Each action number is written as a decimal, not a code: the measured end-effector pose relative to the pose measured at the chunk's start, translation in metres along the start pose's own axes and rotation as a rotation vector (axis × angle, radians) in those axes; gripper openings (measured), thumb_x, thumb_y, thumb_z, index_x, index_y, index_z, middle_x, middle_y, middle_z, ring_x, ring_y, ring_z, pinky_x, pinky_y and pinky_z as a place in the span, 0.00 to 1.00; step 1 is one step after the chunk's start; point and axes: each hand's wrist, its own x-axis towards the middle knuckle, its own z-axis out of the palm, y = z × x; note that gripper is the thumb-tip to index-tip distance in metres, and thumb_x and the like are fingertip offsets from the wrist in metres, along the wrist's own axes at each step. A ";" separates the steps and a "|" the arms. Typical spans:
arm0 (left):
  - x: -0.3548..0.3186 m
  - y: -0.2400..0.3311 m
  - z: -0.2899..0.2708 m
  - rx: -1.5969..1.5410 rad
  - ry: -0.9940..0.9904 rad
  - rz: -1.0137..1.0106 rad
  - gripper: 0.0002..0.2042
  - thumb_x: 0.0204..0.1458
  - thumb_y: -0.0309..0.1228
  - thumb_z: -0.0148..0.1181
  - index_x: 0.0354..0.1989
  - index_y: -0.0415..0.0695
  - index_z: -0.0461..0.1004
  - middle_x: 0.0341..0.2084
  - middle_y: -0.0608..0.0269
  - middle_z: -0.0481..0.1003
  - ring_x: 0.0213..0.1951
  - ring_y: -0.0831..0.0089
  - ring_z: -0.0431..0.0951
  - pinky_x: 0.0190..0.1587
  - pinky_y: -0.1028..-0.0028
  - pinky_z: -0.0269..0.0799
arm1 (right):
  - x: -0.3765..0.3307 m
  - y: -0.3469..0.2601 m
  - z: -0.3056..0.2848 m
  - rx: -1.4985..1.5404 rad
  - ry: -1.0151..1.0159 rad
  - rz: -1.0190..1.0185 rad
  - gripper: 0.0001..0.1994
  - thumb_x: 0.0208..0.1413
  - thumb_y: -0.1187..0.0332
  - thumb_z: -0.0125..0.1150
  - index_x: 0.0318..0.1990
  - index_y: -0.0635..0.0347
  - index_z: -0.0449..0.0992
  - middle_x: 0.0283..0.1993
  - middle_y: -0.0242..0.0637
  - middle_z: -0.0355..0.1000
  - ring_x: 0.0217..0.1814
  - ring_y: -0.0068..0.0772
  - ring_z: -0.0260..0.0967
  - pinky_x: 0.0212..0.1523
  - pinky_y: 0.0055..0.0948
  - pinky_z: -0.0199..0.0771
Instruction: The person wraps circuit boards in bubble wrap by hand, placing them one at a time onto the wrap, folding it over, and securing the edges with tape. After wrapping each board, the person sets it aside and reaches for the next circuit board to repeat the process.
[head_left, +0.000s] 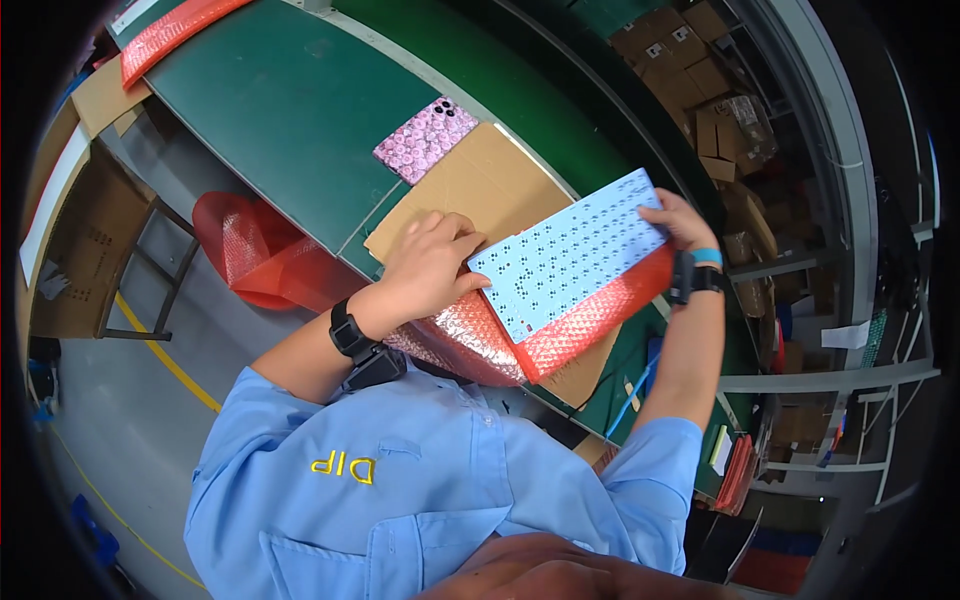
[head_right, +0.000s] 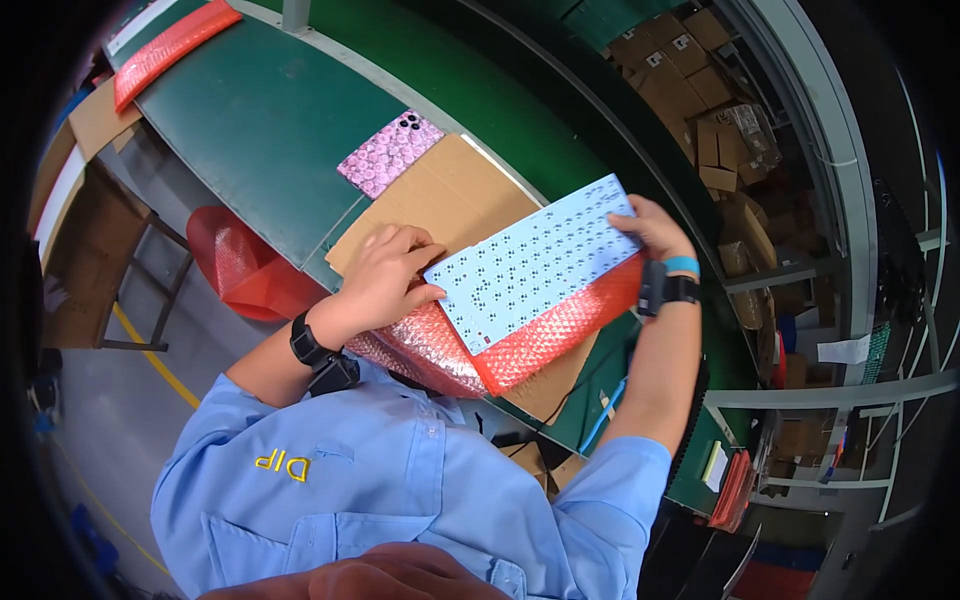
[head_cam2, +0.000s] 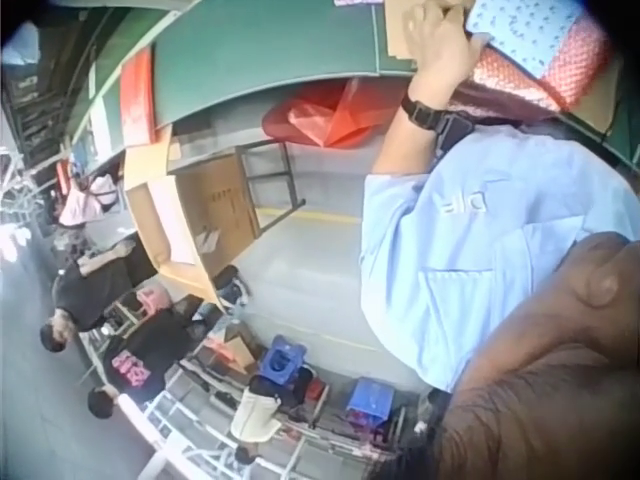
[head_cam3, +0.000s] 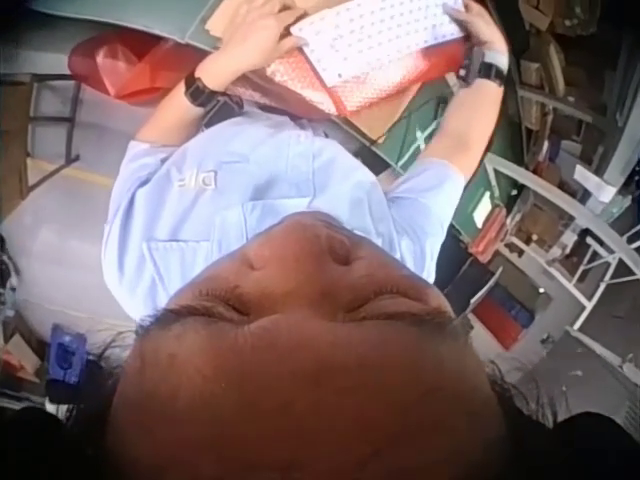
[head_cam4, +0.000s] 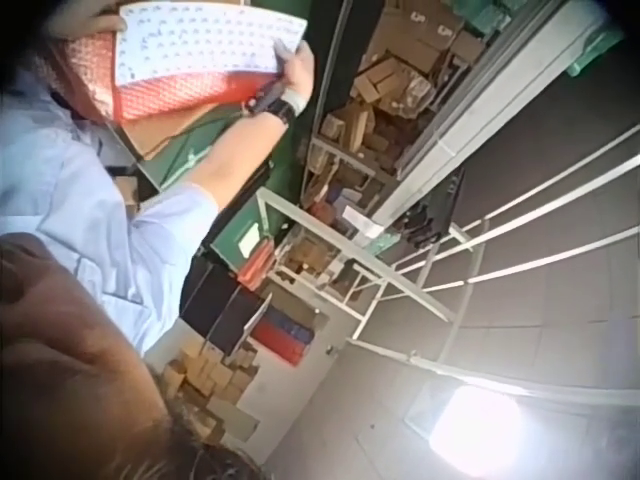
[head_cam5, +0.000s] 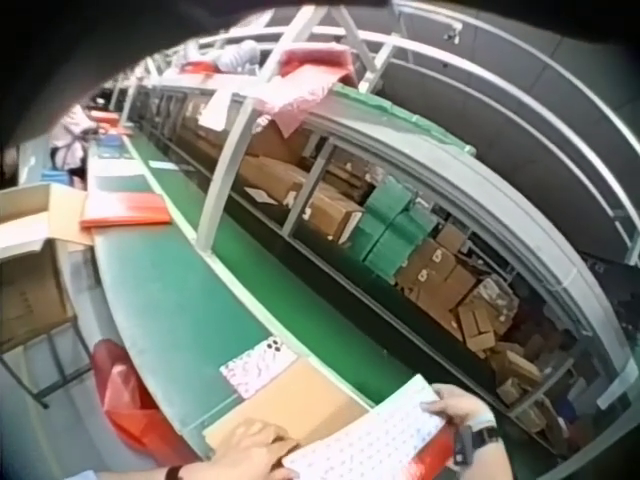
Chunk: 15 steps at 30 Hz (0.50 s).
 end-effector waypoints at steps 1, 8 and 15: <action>-0.001 -0.002 0.000 0.008 -0.003 0.002 0.22 0.42 0.38 0.72 0.46 0.41 0.79 0.40 0.61 0.76 0.48 0.61 0.72 0.51 0.64 0.67 | -0.015 -0.014 -0.003 -0.011 0.000 -0.093 0.25 0.50 0.65 0.73 0.53 0.64 0.72 0.46 0.36 0.77 0.43 0.28 0.75 0.50 0.29 0.74; -0.013 0.007 -0.026 -0.654 -0.182 -0.236 0.15 0.48 0.29 0.67 0.43 0.40 0.73 0.33 0.58 0.75 0.37 0.66 0.77 0.40 0.69 0.71 | -0.162 -0.058 0.019 -0.047 0.194 -0.516 0.28 0.47 0.65 0.74 0.55 0.63 0.69 0.44 0.36 0.77 0.46 0.29 0.76 0.53 0.27 0.74; -0.019 0.027 -0.117 -0.412 0.033 0.048 0.13 0.43 0.22 0.69 0.36 0.37 0.73 0.29 0.59 0.75 0.31 0.69 0.76 0.35 0.73 0.70 | -0.223 0.069 0.120 0.160 0.393 -0.724 0.19 0.53 0.73 0.68 0.50 0.60 0.66 0.47 0.36 0.66 0.50 0.29 0.67 0.52 0.30 0.69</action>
